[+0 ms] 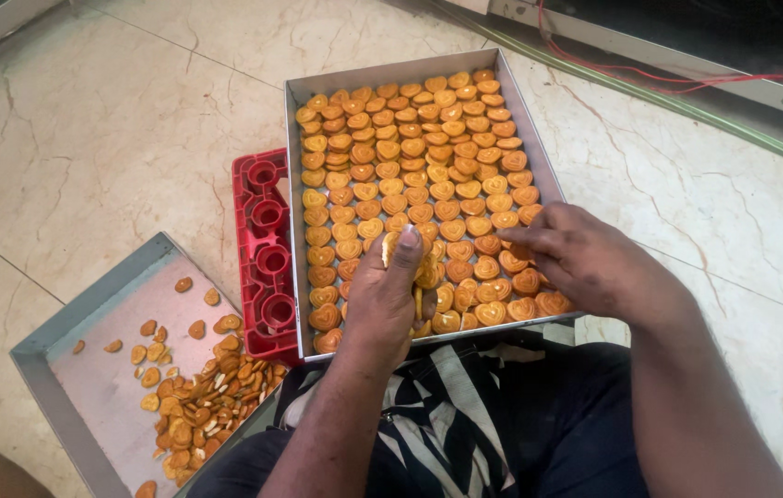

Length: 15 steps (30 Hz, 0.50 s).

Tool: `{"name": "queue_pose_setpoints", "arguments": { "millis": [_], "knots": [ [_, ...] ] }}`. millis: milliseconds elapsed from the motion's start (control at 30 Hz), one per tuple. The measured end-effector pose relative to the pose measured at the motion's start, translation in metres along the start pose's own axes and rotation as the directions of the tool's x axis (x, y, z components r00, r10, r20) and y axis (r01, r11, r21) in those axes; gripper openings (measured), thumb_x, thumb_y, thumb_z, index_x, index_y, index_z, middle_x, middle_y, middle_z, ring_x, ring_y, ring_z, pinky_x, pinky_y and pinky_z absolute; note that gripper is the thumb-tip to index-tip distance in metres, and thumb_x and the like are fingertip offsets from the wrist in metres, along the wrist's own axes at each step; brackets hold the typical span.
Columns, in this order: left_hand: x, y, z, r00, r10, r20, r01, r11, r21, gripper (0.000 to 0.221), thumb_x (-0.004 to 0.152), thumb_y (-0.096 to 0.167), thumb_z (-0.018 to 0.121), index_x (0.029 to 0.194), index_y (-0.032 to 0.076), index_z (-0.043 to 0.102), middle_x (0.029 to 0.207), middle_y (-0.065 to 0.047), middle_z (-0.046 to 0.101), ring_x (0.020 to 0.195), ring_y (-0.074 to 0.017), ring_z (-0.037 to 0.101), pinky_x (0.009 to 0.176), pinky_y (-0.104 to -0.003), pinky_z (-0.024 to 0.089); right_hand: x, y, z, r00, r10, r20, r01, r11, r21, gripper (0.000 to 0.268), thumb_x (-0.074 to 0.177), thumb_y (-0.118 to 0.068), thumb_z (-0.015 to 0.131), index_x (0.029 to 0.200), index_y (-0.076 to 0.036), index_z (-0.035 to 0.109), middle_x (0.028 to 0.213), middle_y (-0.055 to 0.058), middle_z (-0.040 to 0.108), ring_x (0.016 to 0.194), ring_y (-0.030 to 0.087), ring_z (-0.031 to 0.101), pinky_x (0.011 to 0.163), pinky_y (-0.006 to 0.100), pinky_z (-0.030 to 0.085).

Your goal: The person sorts heart-shaped cookies into a metal tray by hand, moving them from one tray to another while seated.

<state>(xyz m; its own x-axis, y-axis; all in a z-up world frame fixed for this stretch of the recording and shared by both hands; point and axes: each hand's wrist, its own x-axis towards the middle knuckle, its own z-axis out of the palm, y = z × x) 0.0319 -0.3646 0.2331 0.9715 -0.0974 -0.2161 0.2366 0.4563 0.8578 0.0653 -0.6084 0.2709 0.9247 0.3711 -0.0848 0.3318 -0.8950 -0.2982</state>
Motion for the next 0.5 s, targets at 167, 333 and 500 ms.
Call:
{"name": "queue_pose_setpoints", "arguments": {
  "millis": [167, 333, 500],
  "knots": [
    [0.001, 0.0, 0.0, 0.999, -0.037, -0.016, 0.037, 0.999, 0.018, 0.061, 0.087, 0.064, 0.064, 0.108, 0.007, 0.056, 0.073, -0.003, 0.055, 0.049, -0.0075, 0.049, 0.038, -0.022, 0.038, 0.0, -0.014, -0.001, 0.988, 0.1, 0.116, -0.096, 0.995, -0.039, 0.04, 0.093, -0.04, 0.06, 0.126, -0.018, 0.068, 0.122, 0.004, 0.068, 0.114, 0.024, 0.063, 0.098, 0.04, 0.051],
    [0.0, 0.001, 0.001, 0.999, -0.037, -0.014, 0.038, 0.999, 0.036, 0.063, 0.085, 0.063, 0.066, 0.112, 0.007, 0.055, 0.073, -0.003, 0.055, 0.048, -0.0067, 0.049, 0.037, -0.022, 0.039, 0.002, -0.02, -0.004, 0.966, 0.14, 0.219, -0.131, 0.99, -0.056, 0.034, 0.094, -0.042, 0.062, 0.117, -0.019, 0.072, 0.115, 0.002, 0.07, 0.114, 0.022, 0.064, 0.101, 0.039, 0.05],
    [0.0, 0.0, 0.001, 0.999, -0.011, 0.03, 0.011, 1.0, 0.002, 0.062, 0.089, 0.062, 0.065, 0.112, 0.006, 0.054, 0.077, -0.002, 0.055, 0.051, -0.0059, 0.049, 0.04, -0.02, 0.04, 0.001, -0.01, 0.006, 0.989, -0.001, 0.15, 0.005, 1.0, -0.029, 0.029, 0.09, -0.035, 0.064, 0.109, -0.016, 0.075, 0.104, 0.004, 0.074, 0.107, 0.025, 0.067, 0.097, 0.039, 0.052]
  ]
}}
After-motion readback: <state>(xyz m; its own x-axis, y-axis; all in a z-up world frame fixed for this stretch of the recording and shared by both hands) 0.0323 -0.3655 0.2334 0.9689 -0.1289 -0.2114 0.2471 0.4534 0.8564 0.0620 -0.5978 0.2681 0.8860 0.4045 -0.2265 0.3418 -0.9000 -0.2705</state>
